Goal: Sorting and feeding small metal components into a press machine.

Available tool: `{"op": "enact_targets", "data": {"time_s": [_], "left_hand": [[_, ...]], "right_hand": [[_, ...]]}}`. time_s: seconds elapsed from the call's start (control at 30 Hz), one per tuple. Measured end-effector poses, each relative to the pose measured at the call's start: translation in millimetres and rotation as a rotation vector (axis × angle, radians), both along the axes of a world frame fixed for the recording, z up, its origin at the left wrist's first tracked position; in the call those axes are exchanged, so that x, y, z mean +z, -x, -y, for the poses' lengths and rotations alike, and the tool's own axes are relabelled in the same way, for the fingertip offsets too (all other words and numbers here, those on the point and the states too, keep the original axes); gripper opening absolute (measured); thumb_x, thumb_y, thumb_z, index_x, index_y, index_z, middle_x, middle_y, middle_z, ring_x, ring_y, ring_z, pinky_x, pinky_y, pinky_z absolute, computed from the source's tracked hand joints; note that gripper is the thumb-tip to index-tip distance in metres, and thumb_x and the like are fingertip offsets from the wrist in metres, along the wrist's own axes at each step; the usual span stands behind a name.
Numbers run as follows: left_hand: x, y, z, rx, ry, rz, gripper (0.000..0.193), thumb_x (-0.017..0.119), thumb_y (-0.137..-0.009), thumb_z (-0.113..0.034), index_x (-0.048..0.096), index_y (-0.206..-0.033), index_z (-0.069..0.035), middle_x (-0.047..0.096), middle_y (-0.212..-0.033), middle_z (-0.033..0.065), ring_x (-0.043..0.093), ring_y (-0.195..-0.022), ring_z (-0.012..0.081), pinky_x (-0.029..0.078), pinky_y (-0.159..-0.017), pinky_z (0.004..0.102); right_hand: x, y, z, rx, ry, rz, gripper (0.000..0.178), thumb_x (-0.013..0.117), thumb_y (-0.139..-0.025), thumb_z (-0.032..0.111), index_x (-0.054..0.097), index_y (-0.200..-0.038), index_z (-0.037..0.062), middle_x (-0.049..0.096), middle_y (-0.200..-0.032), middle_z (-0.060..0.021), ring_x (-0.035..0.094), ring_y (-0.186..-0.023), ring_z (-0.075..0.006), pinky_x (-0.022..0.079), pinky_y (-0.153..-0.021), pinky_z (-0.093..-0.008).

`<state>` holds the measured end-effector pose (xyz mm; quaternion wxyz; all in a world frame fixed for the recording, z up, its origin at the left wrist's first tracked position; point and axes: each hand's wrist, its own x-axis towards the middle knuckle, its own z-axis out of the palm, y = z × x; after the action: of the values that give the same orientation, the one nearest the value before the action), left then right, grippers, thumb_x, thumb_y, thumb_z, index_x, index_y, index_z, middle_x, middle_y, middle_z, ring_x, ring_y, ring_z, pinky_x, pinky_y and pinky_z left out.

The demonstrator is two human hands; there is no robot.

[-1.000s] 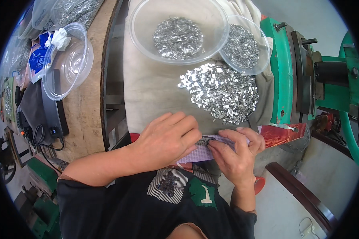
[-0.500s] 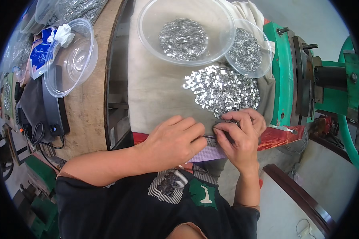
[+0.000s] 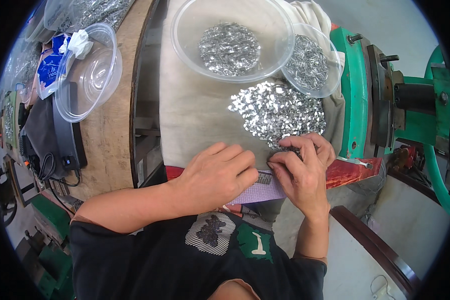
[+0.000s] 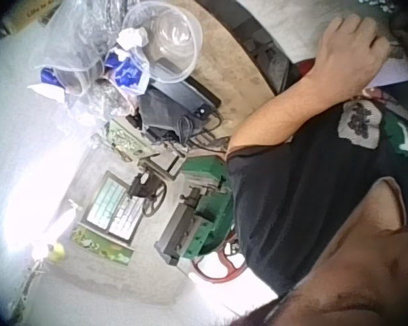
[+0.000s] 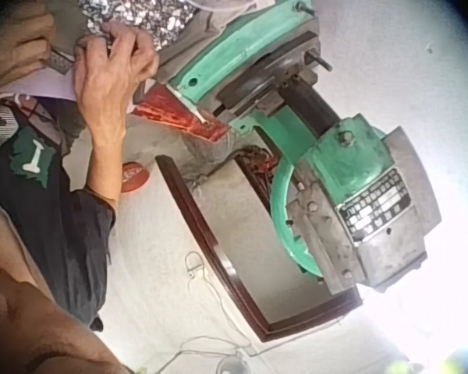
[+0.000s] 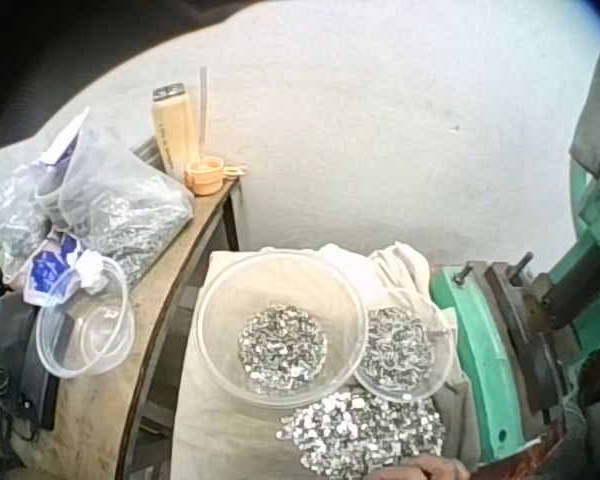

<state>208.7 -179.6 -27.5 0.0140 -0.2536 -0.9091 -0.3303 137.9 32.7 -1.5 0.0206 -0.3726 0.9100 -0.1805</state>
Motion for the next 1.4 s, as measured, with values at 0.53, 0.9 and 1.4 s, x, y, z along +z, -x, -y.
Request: {"op": "enact_targets", "data": {"time_s": [0.53,0.9,1.4], "left_hand": [[3,1,4,0.002,0.025,0.018,0.020,0.076,-0.076,-0.018,0.062,-0.087,-0.008,0.059,-0.095,0.0035,0.057,-0.087,0.0229,0.044,-0.077,0.0361],[8,-2,10,0.032,0.053,0.033,0.025,0.077,-0.074,-0.019,0.062,-0.091,-0.008,0.059,-0.097,0.0038,0.057,-0.090,0.0232,0.044,-0.077,0.0360],[13,-22,35,0.137,0.125,0.007,0.024,0.073,-0.075,-0.014,0.064,-0.095,-0.006,0.058,-0.095,0.0050,0.057,-0.088,0.0228,0.046,-0.074,0.0344]], "right_hand": [[-12,-37,-11,-0.084,0.179,0.024,0.021,0.083,-0.066,0.013,0.073,-0.083,0.0170,0.067,-0.103,0.0046,0.054,-0.106,-0.0243,0.031,-0.093,-0.0389],[-13,-40,-11,-0.104,0.169,0.039,0.021,0.083,-0.066,0.013,0.074,-0.085,0.0184,0.066,-0.104,0.0048,0.053,-0.108,-0.0253,0.029,-0.096,-0.0399],[-17,-47,-20,-0.145,0.117,0.042,0.031,0.088,-0.066,0.024,0.077,-0.095,0.0191,0.065,-0.111,0.0033,0.048,-0.114,-0.0292,0.030,-0.100,-0.0425]]}}
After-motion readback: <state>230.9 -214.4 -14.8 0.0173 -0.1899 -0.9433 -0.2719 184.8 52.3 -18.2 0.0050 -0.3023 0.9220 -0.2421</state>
